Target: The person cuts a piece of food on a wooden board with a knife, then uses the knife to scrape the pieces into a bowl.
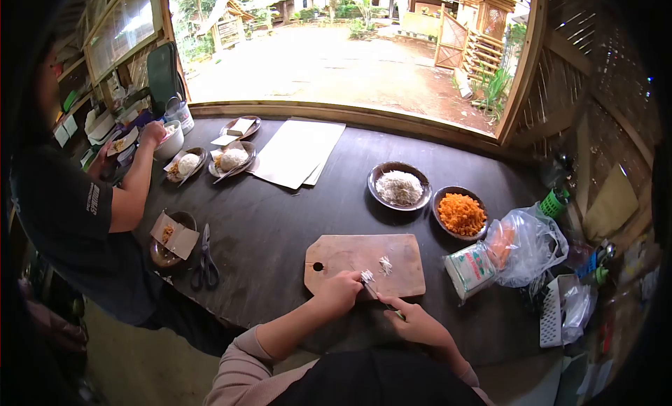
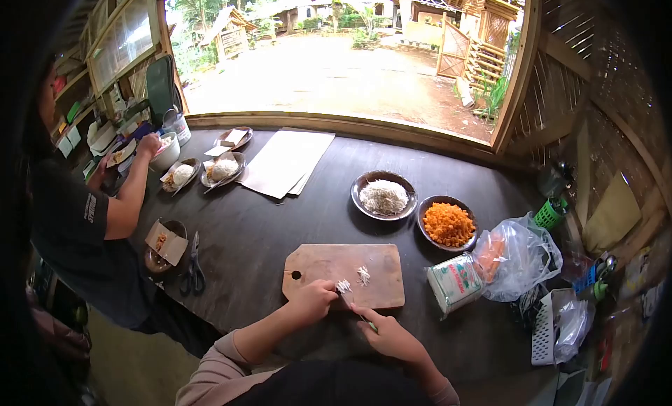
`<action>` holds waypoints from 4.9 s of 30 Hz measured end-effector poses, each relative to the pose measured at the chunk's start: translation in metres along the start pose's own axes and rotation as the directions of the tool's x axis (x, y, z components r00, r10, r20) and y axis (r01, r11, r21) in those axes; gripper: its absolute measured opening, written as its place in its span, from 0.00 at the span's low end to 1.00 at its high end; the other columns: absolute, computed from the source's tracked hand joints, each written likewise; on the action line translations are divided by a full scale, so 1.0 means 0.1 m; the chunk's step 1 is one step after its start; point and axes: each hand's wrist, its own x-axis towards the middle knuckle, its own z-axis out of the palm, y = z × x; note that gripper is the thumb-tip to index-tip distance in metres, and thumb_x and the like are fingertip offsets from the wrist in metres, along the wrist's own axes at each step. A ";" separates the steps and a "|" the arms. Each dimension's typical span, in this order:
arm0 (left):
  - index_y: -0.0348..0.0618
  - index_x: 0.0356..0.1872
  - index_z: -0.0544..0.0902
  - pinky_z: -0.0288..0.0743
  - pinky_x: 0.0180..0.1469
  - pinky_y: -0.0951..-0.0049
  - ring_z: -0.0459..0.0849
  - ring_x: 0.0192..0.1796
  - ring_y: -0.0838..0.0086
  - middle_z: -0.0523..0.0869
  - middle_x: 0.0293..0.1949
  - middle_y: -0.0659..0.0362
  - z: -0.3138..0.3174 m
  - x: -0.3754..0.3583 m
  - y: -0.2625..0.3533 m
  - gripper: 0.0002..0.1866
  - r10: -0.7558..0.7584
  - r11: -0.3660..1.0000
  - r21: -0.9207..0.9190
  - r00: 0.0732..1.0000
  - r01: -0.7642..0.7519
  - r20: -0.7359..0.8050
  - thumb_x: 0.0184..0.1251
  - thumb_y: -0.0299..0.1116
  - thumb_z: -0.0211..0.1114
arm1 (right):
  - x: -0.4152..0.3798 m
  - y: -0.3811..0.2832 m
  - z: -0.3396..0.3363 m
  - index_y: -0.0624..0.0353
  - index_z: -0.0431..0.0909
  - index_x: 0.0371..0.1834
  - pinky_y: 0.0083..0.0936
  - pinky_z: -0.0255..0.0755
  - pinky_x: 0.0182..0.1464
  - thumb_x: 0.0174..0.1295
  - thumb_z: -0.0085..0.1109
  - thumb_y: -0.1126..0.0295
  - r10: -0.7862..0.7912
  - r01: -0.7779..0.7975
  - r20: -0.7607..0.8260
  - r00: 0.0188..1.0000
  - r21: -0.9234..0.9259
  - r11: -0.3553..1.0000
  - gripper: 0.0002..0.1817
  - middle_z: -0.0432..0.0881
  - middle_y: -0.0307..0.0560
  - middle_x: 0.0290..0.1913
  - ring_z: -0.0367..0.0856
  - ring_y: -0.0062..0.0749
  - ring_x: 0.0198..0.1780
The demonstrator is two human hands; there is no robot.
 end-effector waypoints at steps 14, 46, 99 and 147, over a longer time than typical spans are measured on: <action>0.39 0.31 0.86 0.78 0.53 0.62 0.81 0.50 0.58 0.82 0.42 0.54 0.03 0.00 -0.03 0.08 0.015 0.999 -0.047 1.000 -0.016 -0.027 0.58 0.23 0.57 | 0.02 0.11 0.03 0.47 0.69 0.71 0.36 0.76 0.51 0.70 0.53 0.71 0.011 -0.011 0.000 1.000 0.071 0.997 0.25 0.83 0.69 0.43 0.86 0.57 0.44; 0.36 0.31 0.86 0.77 0.51 0.59 0.83 0.47 0.55 0.84 0.41 0.51 0.00 -0.01 0.02 0.07 0.032 0.999 -0.032 0.997 -0.034 -0.068 0.55 0.21 0.60 | 0.04 0.09 0.05 0.52 0.69 0.70 0.31 0.71 0.61 0.70 0.53 0.72 0.205 -0.212 0.080 0.976 0.105 0.972 0.24 0.81 0.60 0.60 0.80 0.51 0.61; 0.37 0.31 0.85 0.77 0.52 0.58 0.82 0.47 0.54 0.83 0.40 0.51 -0.01 -0.01 0.01 0.07 -0.006 0.997 -0.078 0.999 0.003 -0.043 0.53 0.21 0.60 | 0.02 -0.05 0.00 0.52 0.69 0.70 0.38 0.74 0.55 0.71 0.51 0.70 0.098 -0.100 0.043 0.994 0.044 0.994 0.23 0.82 0.69 0.49 0.81 0.63 0.52; 0.36 0.35 0.85 0.76 0.51 0.57 0.82 0.46 0.52 0.83 0.39 0.49 0.05 -0.02 -0.07 0.08 0.034 0.993 -0.106 0.997 -0.042 -0.071 0.56 0.19 0.59 | 0.05 -0.10 -0.02 0.50 0.67 0.70 0.36 0.73 0.56 0.71 0.52 0.71 0.204 -0.213 0.131 0.970 0.056 0.975 0.24 0.81 0.72 0.47 0.81 0.63 0.52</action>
